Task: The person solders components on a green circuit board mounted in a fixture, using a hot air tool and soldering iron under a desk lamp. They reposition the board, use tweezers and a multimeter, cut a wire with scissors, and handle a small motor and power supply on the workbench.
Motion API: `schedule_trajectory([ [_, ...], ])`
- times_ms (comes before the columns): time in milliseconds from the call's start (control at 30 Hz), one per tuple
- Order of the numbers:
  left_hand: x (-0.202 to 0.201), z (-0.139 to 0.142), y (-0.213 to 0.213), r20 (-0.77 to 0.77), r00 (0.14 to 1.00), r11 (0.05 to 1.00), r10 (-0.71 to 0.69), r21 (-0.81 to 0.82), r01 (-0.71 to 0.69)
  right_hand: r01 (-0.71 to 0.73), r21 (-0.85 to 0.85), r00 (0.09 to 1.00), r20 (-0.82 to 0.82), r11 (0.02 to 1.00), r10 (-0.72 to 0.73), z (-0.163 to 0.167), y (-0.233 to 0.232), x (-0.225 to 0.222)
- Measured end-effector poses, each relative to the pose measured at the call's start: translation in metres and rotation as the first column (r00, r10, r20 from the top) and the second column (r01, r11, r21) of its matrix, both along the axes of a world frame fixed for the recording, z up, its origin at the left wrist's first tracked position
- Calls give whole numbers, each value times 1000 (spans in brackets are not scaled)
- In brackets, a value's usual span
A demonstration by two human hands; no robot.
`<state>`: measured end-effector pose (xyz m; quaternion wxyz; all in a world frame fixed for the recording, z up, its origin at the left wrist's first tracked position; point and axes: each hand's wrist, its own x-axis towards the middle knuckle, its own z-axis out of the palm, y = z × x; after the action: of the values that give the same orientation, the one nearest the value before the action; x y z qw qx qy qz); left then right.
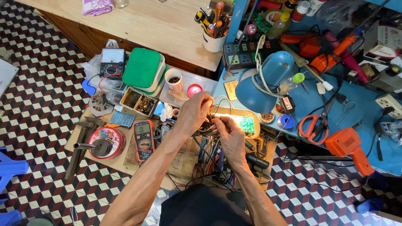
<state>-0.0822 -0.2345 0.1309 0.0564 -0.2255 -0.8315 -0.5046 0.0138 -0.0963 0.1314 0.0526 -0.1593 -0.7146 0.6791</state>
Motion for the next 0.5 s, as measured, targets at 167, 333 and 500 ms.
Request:
schedule_trajectory([
  [167, 11, 13, -3, 79, 995, 994, 66, 83, -72, 10, 134, 1000, -4, 991, -10, 17, 9, -1],
  [333, 36, 47, -10, -204, 971, 990, 125, 93, -108, -34, 221, 999, -15, 975, 39, 27, 19, -6],
  [500, 46, 52, -25, 74, 976, 959, 206, 182, -217, -53, 325, 996, -55, 944, 75, 25, 25, -11],
])
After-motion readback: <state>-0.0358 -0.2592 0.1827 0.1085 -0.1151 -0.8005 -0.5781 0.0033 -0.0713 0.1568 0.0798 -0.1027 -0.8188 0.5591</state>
